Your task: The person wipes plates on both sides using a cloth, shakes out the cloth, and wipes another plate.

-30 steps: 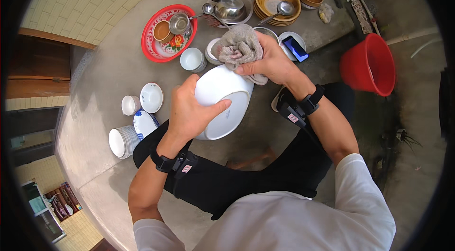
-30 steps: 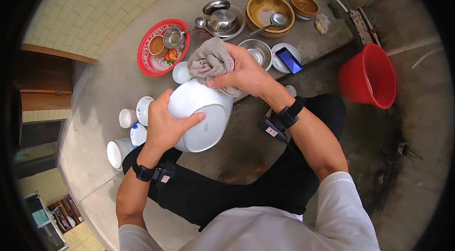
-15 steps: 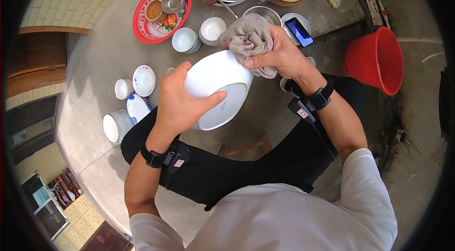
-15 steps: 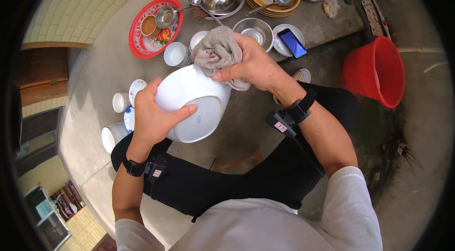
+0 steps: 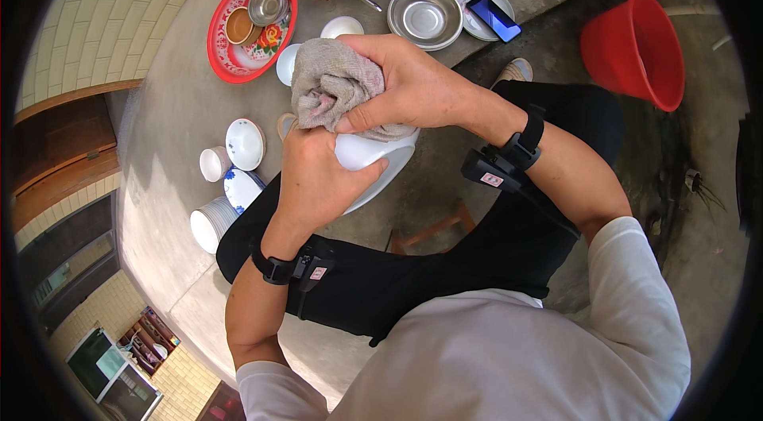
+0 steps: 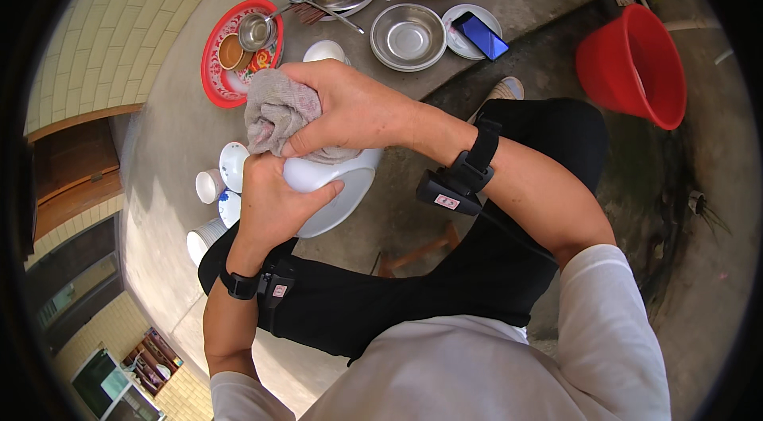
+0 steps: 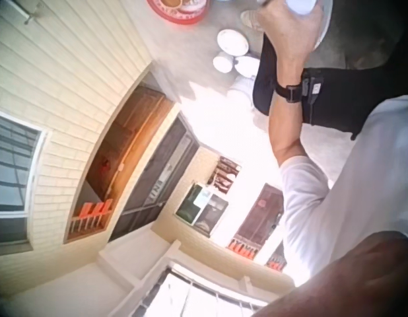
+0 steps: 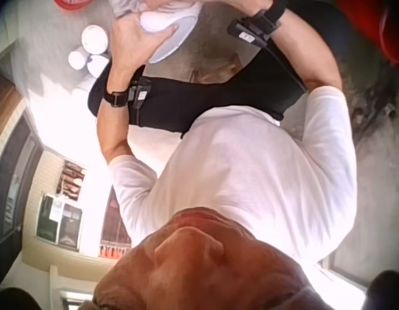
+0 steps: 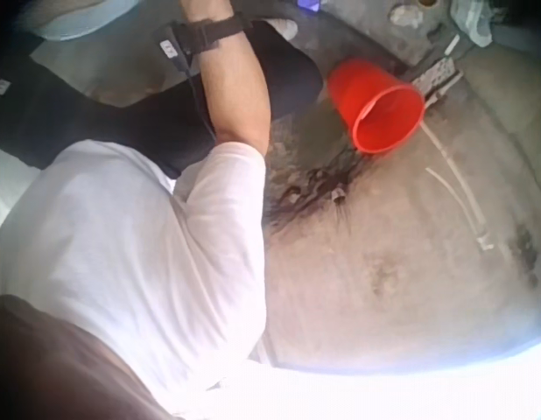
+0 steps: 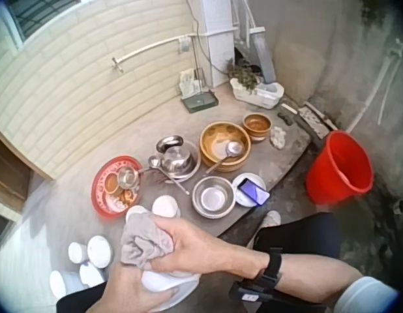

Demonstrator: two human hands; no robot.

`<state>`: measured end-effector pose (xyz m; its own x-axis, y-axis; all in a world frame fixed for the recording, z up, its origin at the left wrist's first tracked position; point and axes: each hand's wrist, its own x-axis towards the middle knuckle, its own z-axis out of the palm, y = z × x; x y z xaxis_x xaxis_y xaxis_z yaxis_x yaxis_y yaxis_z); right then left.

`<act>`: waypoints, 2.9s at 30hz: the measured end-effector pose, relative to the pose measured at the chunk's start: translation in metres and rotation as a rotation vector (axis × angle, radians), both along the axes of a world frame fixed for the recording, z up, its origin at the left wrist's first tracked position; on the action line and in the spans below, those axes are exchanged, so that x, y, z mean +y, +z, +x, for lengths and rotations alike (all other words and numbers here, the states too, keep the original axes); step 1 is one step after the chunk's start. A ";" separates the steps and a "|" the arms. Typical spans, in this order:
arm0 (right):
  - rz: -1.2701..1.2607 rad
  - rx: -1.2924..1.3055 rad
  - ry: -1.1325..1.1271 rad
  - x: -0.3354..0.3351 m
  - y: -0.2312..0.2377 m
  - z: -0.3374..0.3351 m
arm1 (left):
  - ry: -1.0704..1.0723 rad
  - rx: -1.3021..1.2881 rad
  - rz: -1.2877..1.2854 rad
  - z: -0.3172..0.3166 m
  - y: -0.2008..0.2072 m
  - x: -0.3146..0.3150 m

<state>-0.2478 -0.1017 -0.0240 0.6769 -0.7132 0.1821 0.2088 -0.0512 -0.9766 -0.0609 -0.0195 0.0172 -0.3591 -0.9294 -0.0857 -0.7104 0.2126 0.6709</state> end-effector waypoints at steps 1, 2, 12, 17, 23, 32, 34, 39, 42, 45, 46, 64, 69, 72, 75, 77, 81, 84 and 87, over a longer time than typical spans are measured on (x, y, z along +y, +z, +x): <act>0.118 -0.033 -0.005 -0.001 -0.003 0.000 | 0.044 0.047 0.033 0.002 -0.003 0.001; 0.236 -0.067 -0.010 -0.001 -0.007 -0.001 | 0.087 0.093 0.065 0.003 -0.003 0.002; 0.628 -0.421 -0.175 -0.014 -0.037 -0.022 | 0.291 0.258 0.099 0.027 0.025 0.002; 0.572 -0.413 0.019 -0.021 -0.016 -0.041 | 0.255 0.152 0.134 0.028 0.022 0.002; 0.212 -0.162 -0.011 0.005 -0.015 -0.013 | 0.269 0.147 0.156 0.020 0.013 0.002; -0.324 0.070 -0.159 0.006 0.005 0.000 | 0.174 0.126 0.013 0.006 0.000 0.001; -0.285 0.063 -0.163 0.006 0.001 -0.007 | 0.160 0.157 -0.036 0.006 0.005 -0.001; 0.180 -0.213 -0.134 -0.004 -0.023 -0.031 | 0.386 0.288 -0.020 0.020 0.013 0.004; 0.329 -0.287 -0.112 -0.010 -0.032 -0.035 | 0.407 0.323 0.004 0.009 0.014 0.003; 0.178 -0.193 -0.102 -0.008 -0.028 -0.035 | 0.374 0.275 0.016 0.011 0.012 0.006; 0.180 -0.193 -0.098 -0.009 -0.022 -0.033 | 0.357 0.252 -0.002 0.012 0.011 0.005; -0.342 0.072 -0.168 0.002 -0.002 -0.007 | 0.237 0.058 -0.108 0.014 0.016 0.003; 0.328 -0.286 -0.198 -0.005 -0.035 -0.018 | 0.540 0.504 -0.020 0.011 0.027 -0.002; 0.429 -0.309 -0.176 -0.011 -0.035 -0.022 | 0.536 0.535 0.034 0.015 0.030 -0.005; 0.134 -0.086 -0.137 -0.015 -0.017 -0.022 | 0.410 0.353 0.067 0.024 0.018 0.003; 0.000 -0.077 -0.078 -0.013 -0.004 -0.012 | 0.333 0.247 0.070 0.019 0.016 0.002; -0.414 0.121 -0.039 0.005 0.017 0.006 | 0.205 0.241 0.011 0.014 -0.010 0.008; -0.257 0.078 -0.089 0.002 0.007 0.015 | 0.194 0.263 -0.090 0.024 0.002 0.007; -0.078 -0.129 -0.184 -0.012 -0.002 0.018 | 0.408 0.264 -0.029 0.036 0.021 0.004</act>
<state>-0.2295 -0.1134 -0.0255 0.5046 -0.8028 0.3176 0.3115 -0.1738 -0.9342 -0.0249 -0.0154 0.0384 0.0289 -0.9995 -0.0124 -0.5458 -0.0262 0.8375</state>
